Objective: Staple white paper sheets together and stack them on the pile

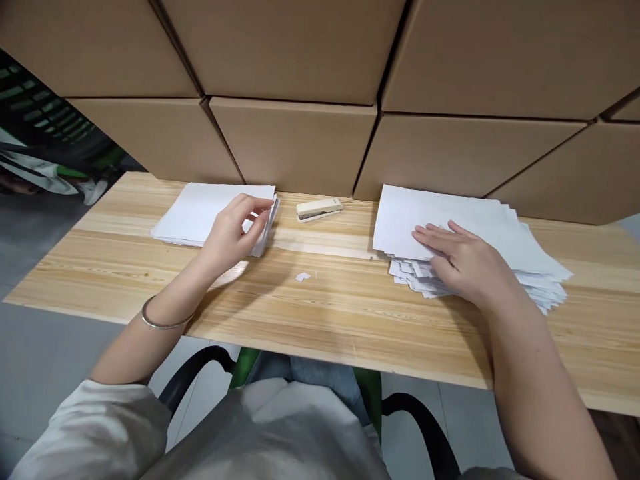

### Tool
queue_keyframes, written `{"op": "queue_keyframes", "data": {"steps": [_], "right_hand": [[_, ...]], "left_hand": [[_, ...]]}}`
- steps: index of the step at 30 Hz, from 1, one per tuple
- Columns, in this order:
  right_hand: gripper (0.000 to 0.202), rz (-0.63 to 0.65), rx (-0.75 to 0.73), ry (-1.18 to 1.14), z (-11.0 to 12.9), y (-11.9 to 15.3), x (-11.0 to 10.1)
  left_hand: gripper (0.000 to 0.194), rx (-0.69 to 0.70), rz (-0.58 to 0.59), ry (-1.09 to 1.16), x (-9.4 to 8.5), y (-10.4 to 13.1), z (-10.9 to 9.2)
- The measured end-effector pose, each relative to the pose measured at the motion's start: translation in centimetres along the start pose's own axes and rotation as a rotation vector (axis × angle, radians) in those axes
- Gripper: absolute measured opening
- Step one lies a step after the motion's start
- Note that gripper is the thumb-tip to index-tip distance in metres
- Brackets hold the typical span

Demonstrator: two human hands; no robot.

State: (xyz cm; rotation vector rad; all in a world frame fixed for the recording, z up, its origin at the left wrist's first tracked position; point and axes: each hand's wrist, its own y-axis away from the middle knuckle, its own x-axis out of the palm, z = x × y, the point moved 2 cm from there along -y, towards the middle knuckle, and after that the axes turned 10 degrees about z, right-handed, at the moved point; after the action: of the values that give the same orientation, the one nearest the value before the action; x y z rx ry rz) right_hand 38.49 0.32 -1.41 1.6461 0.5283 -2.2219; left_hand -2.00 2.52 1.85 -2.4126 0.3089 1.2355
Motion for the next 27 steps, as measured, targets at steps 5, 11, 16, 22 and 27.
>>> {"op": "queue_keyframes", "data": {"steps": [5,11,16,22,27], "right_hand": [[0.054,0.028,0.014,-0.013,-0.9,-0.2,0.1],[0.045,-0.146,0.013,0.273,4.2,-1.7,-0.3],[0.046,-0.088,-0.187,0.304,10.9,-3.9,1.5],[0.035,-0.129,-0.271,-0.042,15.1,-5.6,3.7],[0.030,0.038,0.025,-0.716,15.5,-6.9,5.7]], "left_hand": [[0.033,-0.202,0.016,-0.281,0.3,-0.1,0.7],[0.049,-0.468,0.207,-0.468,0.5,-0.1,1.4],[0.052,-0.471,0.269,-0.473,0.6,-0.1,1.3],[0.043,-0.503,0.294,-0.362,-0.5,-0.2,1.0],[0.022,-0.522,0.262,-0.196,-1.8,-0.3,1.4]]}}
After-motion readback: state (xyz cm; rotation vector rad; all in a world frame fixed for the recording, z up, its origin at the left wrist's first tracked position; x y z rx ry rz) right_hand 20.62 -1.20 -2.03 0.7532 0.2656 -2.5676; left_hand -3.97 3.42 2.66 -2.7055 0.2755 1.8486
